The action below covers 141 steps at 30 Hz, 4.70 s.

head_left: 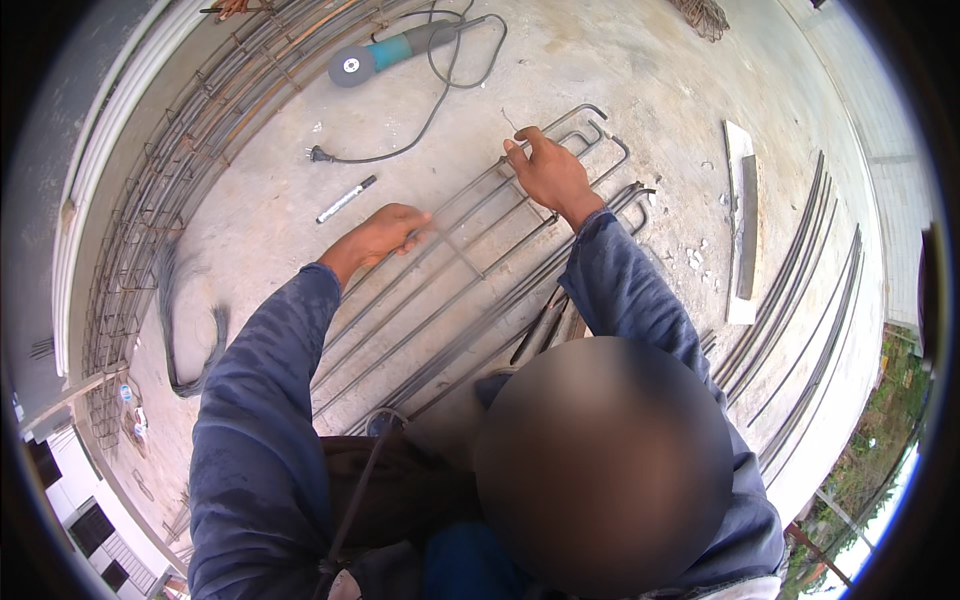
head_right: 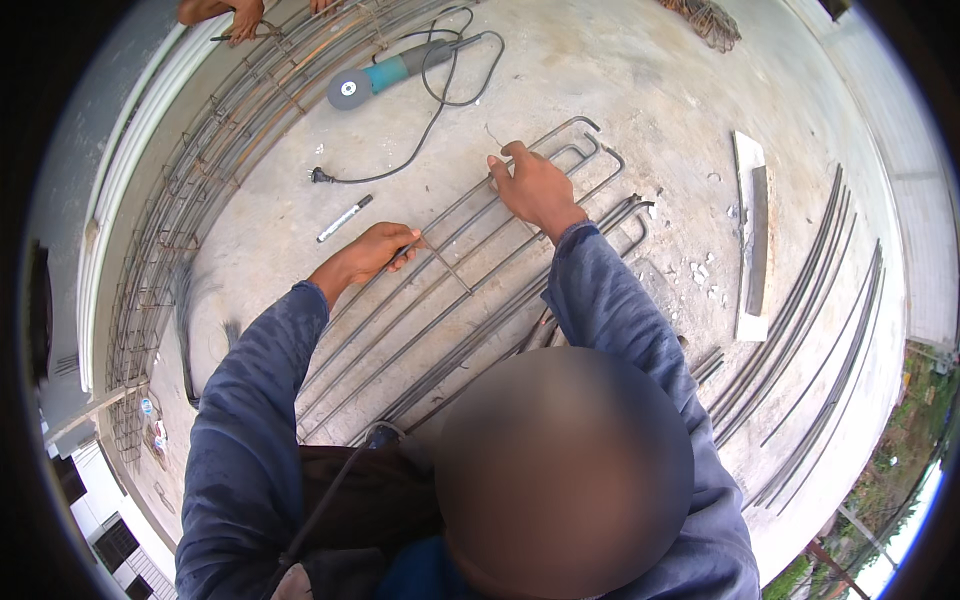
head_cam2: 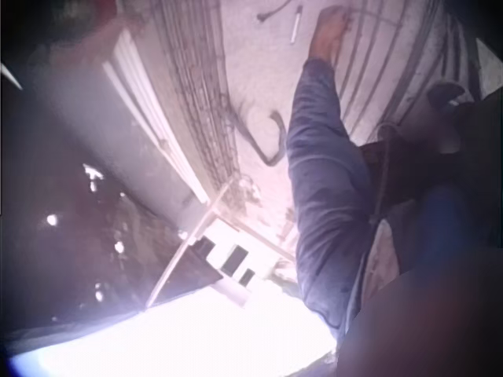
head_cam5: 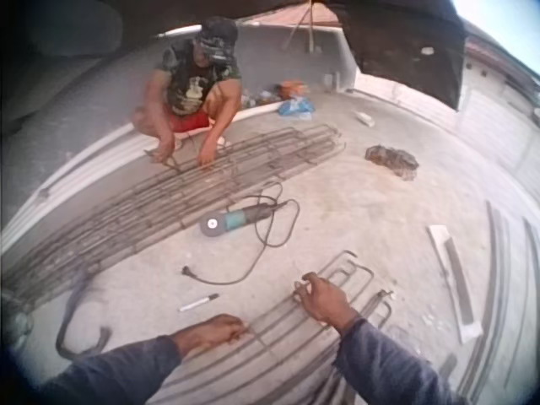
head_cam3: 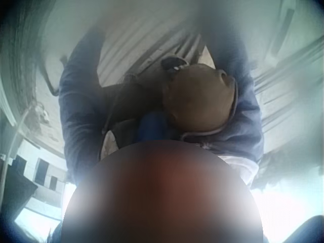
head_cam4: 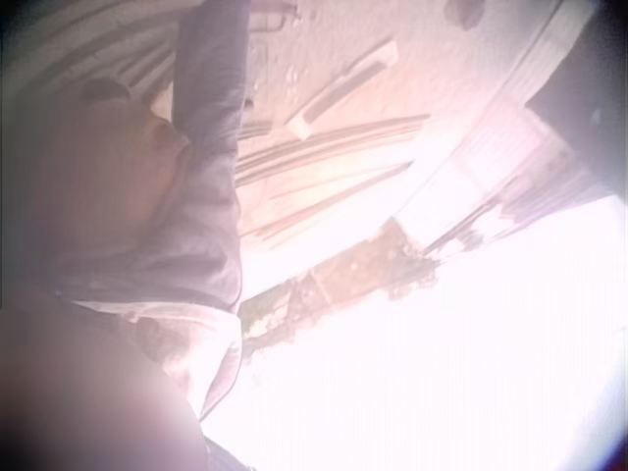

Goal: The person assembles a rebar cage by tying thin wire around intersecting steel bars using pliers. They repeatedly wrap and twist the wire at multiple junctions to secure the structure. The person also handles a bundle of wire and cuts pieces as needed.

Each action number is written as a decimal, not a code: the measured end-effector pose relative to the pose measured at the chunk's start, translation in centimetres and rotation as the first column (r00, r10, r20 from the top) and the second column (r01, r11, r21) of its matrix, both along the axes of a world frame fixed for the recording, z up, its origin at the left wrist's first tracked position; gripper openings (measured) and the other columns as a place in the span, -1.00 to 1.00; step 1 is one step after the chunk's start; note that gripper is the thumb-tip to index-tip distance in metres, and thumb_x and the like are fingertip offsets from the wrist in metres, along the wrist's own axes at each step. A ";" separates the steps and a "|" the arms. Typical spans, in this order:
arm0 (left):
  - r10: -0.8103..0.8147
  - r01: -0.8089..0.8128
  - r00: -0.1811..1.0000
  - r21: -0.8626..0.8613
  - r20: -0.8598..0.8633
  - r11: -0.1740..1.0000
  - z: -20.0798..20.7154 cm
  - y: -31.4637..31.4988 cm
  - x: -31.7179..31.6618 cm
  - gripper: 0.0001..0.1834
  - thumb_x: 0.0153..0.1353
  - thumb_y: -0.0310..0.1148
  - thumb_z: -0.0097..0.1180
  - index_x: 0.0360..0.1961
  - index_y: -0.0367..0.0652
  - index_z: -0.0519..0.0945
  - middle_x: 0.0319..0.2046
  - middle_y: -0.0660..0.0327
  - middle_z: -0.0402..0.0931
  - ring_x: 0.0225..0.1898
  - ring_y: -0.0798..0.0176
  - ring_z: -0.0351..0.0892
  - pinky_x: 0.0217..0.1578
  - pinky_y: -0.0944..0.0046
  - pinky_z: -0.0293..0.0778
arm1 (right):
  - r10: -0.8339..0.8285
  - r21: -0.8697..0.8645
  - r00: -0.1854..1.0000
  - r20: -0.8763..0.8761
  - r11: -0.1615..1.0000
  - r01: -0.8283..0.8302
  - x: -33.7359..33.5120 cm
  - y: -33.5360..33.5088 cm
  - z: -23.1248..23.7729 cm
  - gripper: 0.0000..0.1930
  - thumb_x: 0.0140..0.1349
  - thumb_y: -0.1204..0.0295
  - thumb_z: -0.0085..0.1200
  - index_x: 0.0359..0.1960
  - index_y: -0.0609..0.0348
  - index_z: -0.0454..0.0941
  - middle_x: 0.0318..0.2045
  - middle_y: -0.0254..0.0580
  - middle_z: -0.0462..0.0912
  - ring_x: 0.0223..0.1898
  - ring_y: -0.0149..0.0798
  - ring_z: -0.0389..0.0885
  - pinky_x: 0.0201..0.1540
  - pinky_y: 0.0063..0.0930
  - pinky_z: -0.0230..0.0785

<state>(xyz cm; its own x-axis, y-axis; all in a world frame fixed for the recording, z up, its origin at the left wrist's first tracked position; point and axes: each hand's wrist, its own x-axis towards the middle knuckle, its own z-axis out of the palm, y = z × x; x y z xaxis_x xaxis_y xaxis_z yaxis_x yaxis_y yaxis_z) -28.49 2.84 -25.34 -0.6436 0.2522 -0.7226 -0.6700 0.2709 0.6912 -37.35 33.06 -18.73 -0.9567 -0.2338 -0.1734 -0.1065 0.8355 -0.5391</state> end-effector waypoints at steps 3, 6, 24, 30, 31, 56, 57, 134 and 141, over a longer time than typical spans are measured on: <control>-0.023 0.023 1.000 -0.022 -0.011 0.999 0.2 0.5 -0.3 -0.57 0.62 -0.11 0.14 -0.01 -0.37 0.66 -0.28 0.19 0.57 -0.37 0.39 0.44 -0.38 0.32 0.42 | 0.014 0.063 0.995 -0.097 0.998 -0.008 -0.2 1.7 -0.2 -0.53 0.58 0.00 0.03 0.25 0.05 0.60 -0.01 0.07 0.79 0.11 0.15 0.75 0.16 0.04 0.58; -0.044 0.044 0.999 -0.033 -0.025 0.999 0.2 1.4 -0.6 -0.60 0.66 -0.13 0.09 0.00 -0.33 0.66 -0.31 0.26 0.55 -0.39 0.44 0.41 -0.40 0.37 0.41 | -0.052 0.068 0.995 -0.085 0.996 0.058 -1.8 4.9 -0.5 -0.50 0.60 -0.05 -0.03 0.17 0.12 0.64 0.01 0.13 0.79 0.12 0.20 0.74 0.16 0.05 0.57; -0.053 0.036 0.994 -0.177 -0.094 0.983 0.7 1.0 0.4 -0.59 0.60 -0.08 0.18 -0.06 -0.30 0.70 -0.31 0.25 0.61 -0.35 0.39 0.47 -0.35 0.32 0.44 | 0.478 -0.119 0.865 -0.152 0.860 -0.497 3.6 -5.3 -3.2 -0.76 0.41 0.34 0.24 0.03 0.14 0.74 -0.34 0.15 0.78 -0.23 0.25 0.78 -0.06 0.09 0.61; -0.083 0.052 0.984 -0.194 -0.158 0.980 0.0 1.0 0.7 -0.54 0.61 -0.04 0.16 0.01 -0.33 0.68 -0.23 0.22 0.62 -0.33 0.37 0.49 -0.29 0.30 0.48 | 0.713 0.171 0.680 -0.171 0.701 -0.692 1.4 -6.4 -4.7 -0.83 0.33 0.37 0.26 -0.15 0.18 0.74 -0.26 0.10 0.79 -0.14 0.18 0.79 -0.03 0.04 0.62; -0.105 0.070 0.979 -0.197 -0.176 0.978 -0.6 1.0 0.6 -0.52 0.61 -0.03 0.15 0.04 -0.34 0.68 -0.21 0.22 0.62 -0.32 0.37 0.49 -0.28 0.30 0.48 | 0.716 0.159 0.674 -0.182 0.698 -0.698 1.3 -6.2 -5.3 -0.84 0.33 0.38 0.25 -0.16 0.19 0.73 -0.26 0.09 0.79 -0.14 0.18 0.79 -0.04 0.04 0.62; -0.173 0.095 0.957 -0.313 -0.232 0.945 0.8 1.3 3.2 -0.49 0.62 0.02 0.11 0.12 -0.24 0.76 -0.09 0.04 0.73 -0.04 0.18 0.62 0.04 0.15 0.53 | 0.519 0.182 0.845 -0.130 0.850 -0.494 9.2 -3.4 3.8 -0.87 0.42 0.45 0.05 -0.19 0.28 0.56 -0.32 0.22 0.73 -0.28 0.24 0.79 -0.23 0.03 0.67; -0.153 0.071 0.951 -0.293 -0.269 0.954 0.4 1.3 3.1 -0.50 0.61 0.01 0.10 0.10 -0.25 0.76 -0.15 0.06 0.70 -0.09 0.20 0.60 0.00 0.15 0.52 | 0.534 0.174 0.841 -0.089 0.840 -0.515 9.8 -3.1 2.4 -0.88 0.41 0.47 0.04 -0.22 0.29 0.55 -0.32 0.23 0.73 -0.28 0.25 0.79 -0.23 0.04 0.67; 0.091 -0.087 0.995 -0.123 0.028 0.989 1.1 1.4 1.9 -0.52 0.63 -0.08 0.02 0.37 -0.13 0.56 -0.49 0.47 0.27 -0.51 0.49 0.14 -0.53 0.37 0.05 | 0.231 -0.033 0.971 -0.056 0.972 -0.233 7.5 -6.9 -2.9 -0.83 0.40 0.30 0.17 -0.14 0.09 0.69 -0.36 -0.02 0.81 -0.27 0.14 0.80 0.00 0.08 0.52; -0.021 0.028 0.997 -0.100 0.079 0.995 1.8 1.2 0.7 -0.49 0.63 0.11 -0.06 0.17 -0.12 0.60 -0.56 0.45 0.19 -0.59 0.49 0.02 -0.59 0.35 -0.02 | 0.233 -0.285 0.971 0.058 0.936 -0.208 8.2 -5.7 -3.7 -0.84 0.51 0.31 0.14 -0.06 0.11 0.61 -0.27 0.09 0.77 -0.18 0.20 0.78 -0.06 0.03 0.53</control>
<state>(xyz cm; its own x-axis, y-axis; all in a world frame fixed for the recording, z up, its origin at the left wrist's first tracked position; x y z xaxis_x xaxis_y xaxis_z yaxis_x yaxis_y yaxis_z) -27.76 4.08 -23.55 -0.5789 0.1905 -0.7928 -0.7130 0.3536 0.6055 -29.15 27.40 -22.42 -0.8591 -0.4879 -0.1546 -0.2119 0.6140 -0.7603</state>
